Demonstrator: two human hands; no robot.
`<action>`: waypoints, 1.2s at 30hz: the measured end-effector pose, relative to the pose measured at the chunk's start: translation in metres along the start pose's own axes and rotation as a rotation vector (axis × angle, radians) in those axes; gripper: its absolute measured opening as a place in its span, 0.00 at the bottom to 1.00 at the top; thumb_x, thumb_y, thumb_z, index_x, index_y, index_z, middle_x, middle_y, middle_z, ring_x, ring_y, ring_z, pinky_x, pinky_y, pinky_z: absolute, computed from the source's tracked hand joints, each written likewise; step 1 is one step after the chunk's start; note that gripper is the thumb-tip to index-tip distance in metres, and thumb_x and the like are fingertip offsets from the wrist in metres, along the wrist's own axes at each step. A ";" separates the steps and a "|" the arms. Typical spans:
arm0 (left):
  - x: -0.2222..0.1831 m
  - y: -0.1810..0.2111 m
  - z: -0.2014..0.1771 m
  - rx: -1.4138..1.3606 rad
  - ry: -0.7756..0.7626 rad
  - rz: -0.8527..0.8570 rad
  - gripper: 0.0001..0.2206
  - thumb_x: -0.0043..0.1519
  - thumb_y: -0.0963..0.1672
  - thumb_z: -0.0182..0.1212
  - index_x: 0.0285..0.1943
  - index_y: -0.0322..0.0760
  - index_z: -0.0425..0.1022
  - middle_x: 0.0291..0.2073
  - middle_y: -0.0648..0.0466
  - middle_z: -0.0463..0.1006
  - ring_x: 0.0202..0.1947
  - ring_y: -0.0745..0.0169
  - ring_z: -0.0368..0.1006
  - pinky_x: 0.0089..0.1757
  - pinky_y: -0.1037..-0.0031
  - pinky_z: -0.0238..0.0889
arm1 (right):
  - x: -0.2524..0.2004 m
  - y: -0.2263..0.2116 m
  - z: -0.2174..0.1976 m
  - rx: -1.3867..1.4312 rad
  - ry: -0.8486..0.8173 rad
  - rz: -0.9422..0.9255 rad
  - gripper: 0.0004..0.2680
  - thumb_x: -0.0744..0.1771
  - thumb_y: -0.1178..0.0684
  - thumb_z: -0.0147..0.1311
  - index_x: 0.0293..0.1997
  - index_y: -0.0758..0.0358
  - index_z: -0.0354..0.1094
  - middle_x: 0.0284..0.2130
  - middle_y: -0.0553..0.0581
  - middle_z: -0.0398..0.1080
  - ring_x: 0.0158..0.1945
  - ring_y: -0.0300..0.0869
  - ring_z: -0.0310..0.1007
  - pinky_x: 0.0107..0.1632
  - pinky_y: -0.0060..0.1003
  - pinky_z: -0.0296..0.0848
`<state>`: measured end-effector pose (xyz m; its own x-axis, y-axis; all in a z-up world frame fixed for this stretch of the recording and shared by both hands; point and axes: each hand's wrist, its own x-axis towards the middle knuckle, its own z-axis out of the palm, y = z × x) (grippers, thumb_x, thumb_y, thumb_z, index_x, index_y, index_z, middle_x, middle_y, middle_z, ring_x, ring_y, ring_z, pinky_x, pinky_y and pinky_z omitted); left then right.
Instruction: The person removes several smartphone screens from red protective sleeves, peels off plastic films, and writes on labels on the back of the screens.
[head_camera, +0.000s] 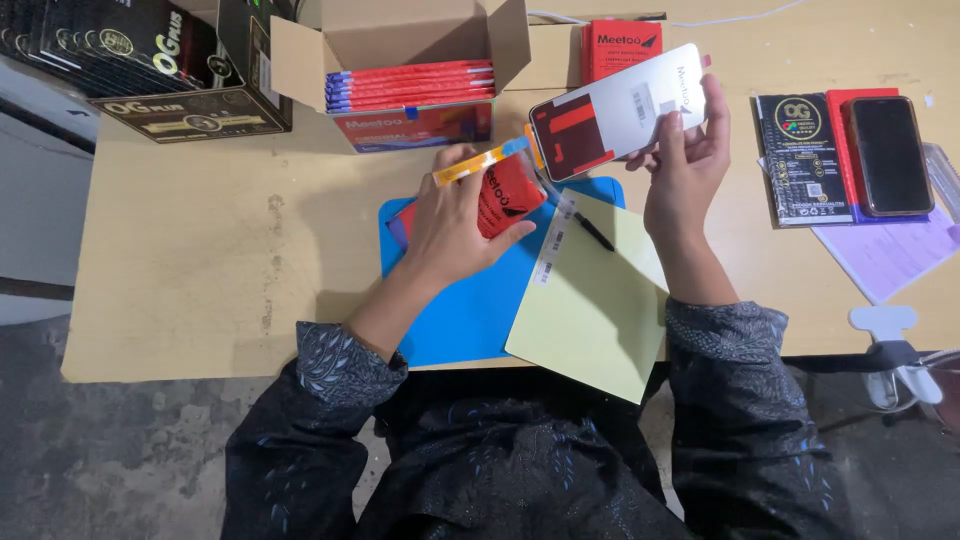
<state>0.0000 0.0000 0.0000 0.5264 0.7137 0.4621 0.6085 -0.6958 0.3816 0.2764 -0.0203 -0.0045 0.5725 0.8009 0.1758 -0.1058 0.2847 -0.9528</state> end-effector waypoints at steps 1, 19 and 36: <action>-0.002 -0.001 0.003 0.000 0.003 -0.002 0.38 0.60 0.64 0.56 0.66 0.34 0.60 0.57 0.40 0.66 0.63 0.43 0.60 0.54 0.52 0.67 | -0.002 0.002 0.002 -0.001 -0.003 -0.001 0.22 0.72 0.53 0.55 0.75 0.58 0.51 0.41 0.59 0.74 0.29 0.43 0.74 0.31 0.33 0.79; 0.000 -0.013 -0.010 -0.028 0.021 0.050 0.52 0.57 0.65 0.63 0.82 0.37 0.42 0.63 0.38 0.58 0.61 0.34 0.63 0.51 0.49 0.62 | -0.050 0.026 0.036 -0.037 -0.764 -0.067 0.13 0.68 0.66 0.55 0.60 0.72 0.67 0.41 0.69 0.76 0.39 0.52 0.82 0.43 0.48 0.83; 0.095 -0.091 -0.069 0.417 0.248 0.220 0.17 0.67 0.46 0.72 0.59 0.40 0.72 0.51 0.51 0.78 0.50 0.53 0.73 0.48 0.63 0.65 | 0.083 -0.010 -0.149 -1.557 0.351 -0.446 0.18 0.63 0.44 0.64 0.53 0.65 0.70 0.52 0.68 0.59 0.57 0.65 0.52 0.55 0.69 0.44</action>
<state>-0.0467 0.1260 0.0645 0.5430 0.4788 0.6898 0.7102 -0.7002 -0.0729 0.4463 -0.0351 -0.0174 0.4985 0.5948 0.6307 0.8454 -0.4945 -0.2019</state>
